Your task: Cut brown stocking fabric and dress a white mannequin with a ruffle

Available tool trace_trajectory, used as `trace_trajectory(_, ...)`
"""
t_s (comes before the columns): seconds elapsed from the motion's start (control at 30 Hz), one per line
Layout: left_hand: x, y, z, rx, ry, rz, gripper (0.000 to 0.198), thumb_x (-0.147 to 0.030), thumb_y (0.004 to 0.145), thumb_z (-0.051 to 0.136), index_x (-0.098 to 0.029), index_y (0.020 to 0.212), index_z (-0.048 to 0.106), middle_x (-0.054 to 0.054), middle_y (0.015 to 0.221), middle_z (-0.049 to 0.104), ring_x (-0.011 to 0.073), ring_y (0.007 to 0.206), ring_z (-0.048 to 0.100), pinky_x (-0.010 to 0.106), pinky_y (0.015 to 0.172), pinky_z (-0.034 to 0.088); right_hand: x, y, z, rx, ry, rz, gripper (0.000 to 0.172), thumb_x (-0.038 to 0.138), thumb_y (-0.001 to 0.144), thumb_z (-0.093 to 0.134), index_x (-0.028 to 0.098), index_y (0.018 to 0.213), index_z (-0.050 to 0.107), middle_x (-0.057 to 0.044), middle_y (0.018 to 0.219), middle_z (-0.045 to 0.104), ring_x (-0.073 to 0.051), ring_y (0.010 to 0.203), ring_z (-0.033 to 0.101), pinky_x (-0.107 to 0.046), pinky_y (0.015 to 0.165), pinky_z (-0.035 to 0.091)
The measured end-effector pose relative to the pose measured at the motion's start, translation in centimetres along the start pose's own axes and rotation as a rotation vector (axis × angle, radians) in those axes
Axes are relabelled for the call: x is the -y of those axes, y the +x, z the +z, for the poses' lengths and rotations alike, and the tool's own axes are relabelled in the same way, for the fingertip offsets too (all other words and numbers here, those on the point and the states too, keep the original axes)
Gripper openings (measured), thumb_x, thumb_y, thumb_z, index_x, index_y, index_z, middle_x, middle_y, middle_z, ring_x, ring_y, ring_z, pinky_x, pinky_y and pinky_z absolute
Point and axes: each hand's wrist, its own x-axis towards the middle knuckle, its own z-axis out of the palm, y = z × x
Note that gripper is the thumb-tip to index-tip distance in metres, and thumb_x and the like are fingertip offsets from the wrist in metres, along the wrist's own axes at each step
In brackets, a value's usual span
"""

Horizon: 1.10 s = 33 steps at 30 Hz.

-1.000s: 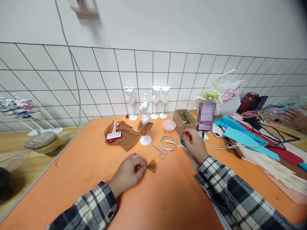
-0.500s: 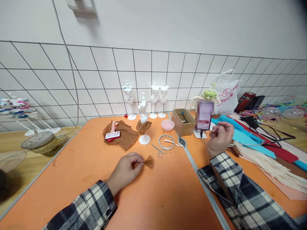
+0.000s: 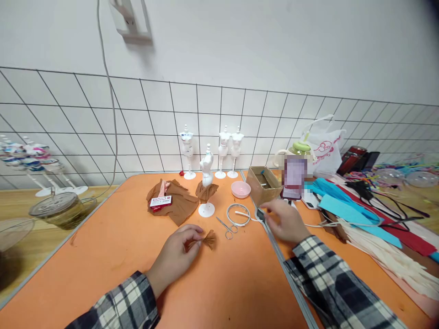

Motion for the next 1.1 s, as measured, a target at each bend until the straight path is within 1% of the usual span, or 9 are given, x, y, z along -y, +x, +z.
trace_trajectory(0.03,0.0,0.0,0.0,0.002,-0.007,0.007,0.015,-0.016,0.081,0.052,-0.020,0.078,0.065,0.007,0.100,0.070,0.0196,0.091,0.067,0.031,0.079,0.054,0.9,0.1,0.6,0.119,-0.017,-0.065,0.026,0.020,0.084,0.052,0.021,0.107,0.062,-0.008,0.099,0.065,-0.023,0.092,0.058,-0.036,0.081,0.045)
trace_trajectory(0.13,0.0,-0.1,0.1,0.026,-0.026,0.023,0.015,-0.014,0.081,0.051,-0.020,0.076,0.065,0.006,0.094,0.070,0.0194,0.088,0.067,0.032,0.079,0.053,3.0,0.6,2.2,0.267,-0.022,-0.131,0.029,0.019,0.083,0.056,0.022,0.111,0.062,-0.008,0.110,0.063,-0.023,0.101,0.056,-0.035,0.086,0.044)
trace_trajectory(0.33,-0.1,0.1,0.3,0.068,-0.051,0.003,0.014,-0.015,0.081,0.052,-0.019,0.080,0.066,0.006,0.091,0.070,0.0196,0.086,0.066,0.033,0.079,0.052,3.4,0.9,3.5,0.349,-0.139,-0.113,0.018,0.022,0.094,0.050,0.020,0.097,0.068,-0.007,0.099,0.067,-0.020,0.095,0.057,-0.033,0.084,0.041)
trace_trajectory(0.6,0.1,0.3,0.3,0.096,-0.059,-0.040,0.014,-0.016,0.081,0.053,-0.019,0.080,0.066,0.005,0.089,0.070,0.0193,0.084,0.065,0.031,0.076,0.051,2.5,1.1,4.0,0.289,0.201,0.212,0.015,0.022,0.090,0.054,0.019,0.088,0.068,-0.003,0.088,0.070,-0.018,0.083,0.061,-0.029,0.074,0.042)
trace_trajectory(0.83,0.0,0.3,0.6,0.172,-0.150,-0.061,0.013,-0.021,0.082,0.055,-0.019,0.082,0.068,0.006,0.091,0.069,0.0208,0.085,0.063,0.032,0.078,0.048,1.8,1.0,4.6,0.228,0.288,0.318,0.015,0.027,0.087,0.055,0.019,0.083,0.067,-0.003,0.080,0.070,-0.017,0.073,0.062,-0.027,0.066,0.043)
trace_trajectory(0.9,-0.3,0.3,0.8,0.164,-0.250,-0.135,0.013,-0.025,0.083,0.056,-0.020,0.085,0.067,0.006,0.089,0.069,0.0220,0.084,0.062,0.034,0.078,0.046,1.9,0.9,4.6,0.173,0.291,0.345,0.018,0.030,0.087,0.055,0.018,0.087,0.069,-0.004,0.084,0.071,-0.018,0.075,0.062,-0.028,0.068,0.044)
trace_trajectory(0.97,-0.7,0.3,0.8,0.084,-0.507,-0.244,0.014,-0.031,0.085,0.055,-0.020,0.088,0.063,0.006,0.086,0.068,0.0229,0.086,0.061,0.036,0.082,0.046,2.6,1.0,4.6,0.098,0.318,0.373,0.024,0.033,0.088,0.053,0.018,0.092,0.071,-0.006,0.091,0.072,-0.019,0.079,0.063,-0.030,0.071,0.045)
trace_trajectory(1.03,-1.2,0.4,0.9,-0.014,-0.849,-0.348,0.013,-0.032,0.085,0.052,-0.020,0.085,0.056,0.004,0.082,0.067,0.0230,0.086,0.061,0.038,0.086,0.045,3.9,1.0,4.8,0.052,0.446,0.420,0.027,0.037,0.087,0.054,0.019,0.093,0.072,-0.007,0.094,0.072,-0.019,0.082,0.064,-0.030,0.073,0.047)
trace_trajectory(1.1,-1.5,0.5,0.9,-0.055,-1.112,-0.413,0.009,-0.029,0.082,0.051,-0.021,0.079,0.051,0.003,0.073,0.063,0.0221,0.081,0.060,0.039,0.085,0.045,5.6,1.0,5.1,0.099,0.670,0.490,0.026,0.040,0.082,0.059,0.018,0.091,0.072,-0.007,0.089,0.072,-0.019,0.079,0.064,-0.029,0.068,0.048)
